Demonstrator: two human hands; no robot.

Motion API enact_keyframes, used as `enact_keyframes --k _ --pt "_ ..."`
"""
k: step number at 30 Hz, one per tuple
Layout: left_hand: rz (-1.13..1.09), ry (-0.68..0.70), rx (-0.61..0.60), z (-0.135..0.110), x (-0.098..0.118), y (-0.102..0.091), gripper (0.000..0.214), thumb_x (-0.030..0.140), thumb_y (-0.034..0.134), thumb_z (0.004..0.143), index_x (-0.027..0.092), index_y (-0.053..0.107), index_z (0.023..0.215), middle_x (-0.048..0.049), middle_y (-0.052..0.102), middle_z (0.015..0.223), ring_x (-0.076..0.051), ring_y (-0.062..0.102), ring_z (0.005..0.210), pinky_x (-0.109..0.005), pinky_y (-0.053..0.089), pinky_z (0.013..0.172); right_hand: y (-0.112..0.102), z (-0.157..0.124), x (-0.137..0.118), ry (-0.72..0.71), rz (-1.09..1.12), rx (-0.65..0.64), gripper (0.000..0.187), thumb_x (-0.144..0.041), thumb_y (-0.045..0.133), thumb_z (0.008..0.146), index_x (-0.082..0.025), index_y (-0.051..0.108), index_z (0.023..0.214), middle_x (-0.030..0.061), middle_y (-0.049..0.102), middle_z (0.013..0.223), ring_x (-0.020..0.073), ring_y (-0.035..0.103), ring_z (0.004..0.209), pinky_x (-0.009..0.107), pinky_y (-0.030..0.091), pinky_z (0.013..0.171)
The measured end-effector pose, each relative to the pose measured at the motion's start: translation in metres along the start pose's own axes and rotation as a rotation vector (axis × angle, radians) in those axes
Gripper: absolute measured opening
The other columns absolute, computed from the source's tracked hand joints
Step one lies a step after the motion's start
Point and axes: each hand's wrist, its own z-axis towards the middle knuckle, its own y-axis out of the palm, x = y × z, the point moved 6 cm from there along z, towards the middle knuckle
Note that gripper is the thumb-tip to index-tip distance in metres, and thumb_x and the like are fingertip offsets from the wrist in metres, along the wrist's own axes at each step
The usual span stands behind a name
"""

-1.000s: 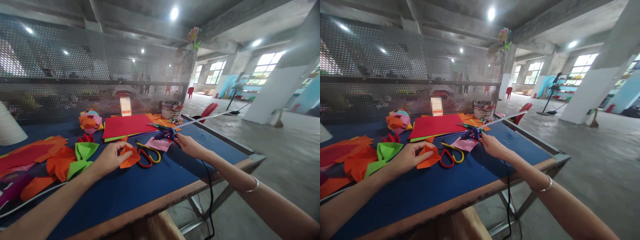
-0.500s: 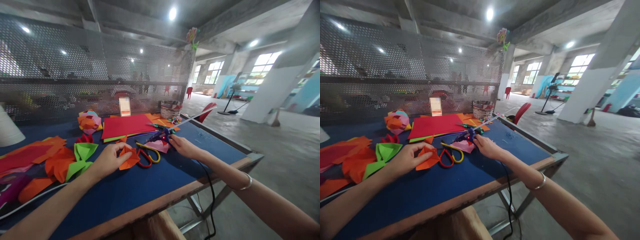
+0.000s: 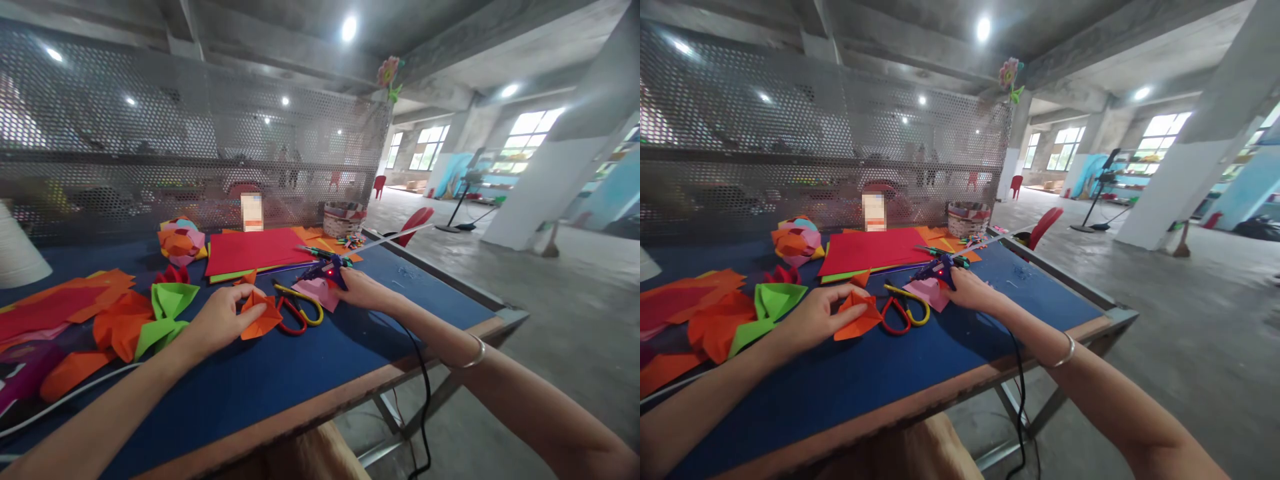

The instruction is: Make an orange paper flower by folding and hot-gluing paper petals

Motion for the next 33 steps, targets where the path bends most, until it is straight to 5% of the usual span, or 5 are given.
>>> enact_keyframes --k 8,21,28,33 --pt "0.024 0.004 -0.009 0.0 -0.001 0.002 0.032 0.043 0.053 0.08 0.019 0.072 0.09 -0.0027 0.07 0.074 -0.021 0.062 0.073 -0.03 0.045 0.07 -0.001 -0.003 -0.003 0.051 -0.077 -0.027 0.022 -0.029 0.054 0.09 -0.01 0.063 0.098 0.017 0.068 0.104 0.0264 0.063 0.1 0.029 0.043 0.082" --pt "0.028 -0.003 0.037 -0.004 0.007 -0.004 0.026 0.039 0.058 0.077 0.02 0.074 0.084 0.0002 0.065 0.063 -0.018 0.058 0.063 -0.027 0.042 0.062 -0.005 0.002 0.023 0.243 0.014 0.029 0.014 -0.024 0.061 0.078 -0.013 0.065 0.085 0.0133 0.069 0.089 0.0264 0.065 0.084 0.027 0.041 0.063" --pt "0.022 -0.009 0.033 -0.003 0.002 -0.002 0.028 0.04 0.057 0.077 0.02 0.074 0.086 0.0007 0.063 0.06 -0.018 0.059 0.064 -0.026 0.042 0.062 -0.002 0.001 0.038 0.264 0.067 0.142 0.032 -0.023 0.057 0.085 -0.008 0.053 0.113 0.0194 0.061 0.117 0.0261 0.059 0.108 0.028 0.044 0.084" --pt "-0.027 -0.01 0.048 -0.003 0.001 -0.002 0.026 0.041 0.06 0.076 0.02 0.074 0.085 0.0008 0.064 0.059 -0.019 0.06 0.065 -0.027 0.043 0.062 -0.001 -0.004 0.046 0.296 0.161 0.213 0.036 -0.026 0.058 0.084 -0.013 0.048 0.116 0.0155 0.065 0.11 0.0257 0.063 0.1 0.029 0.046 0.078"
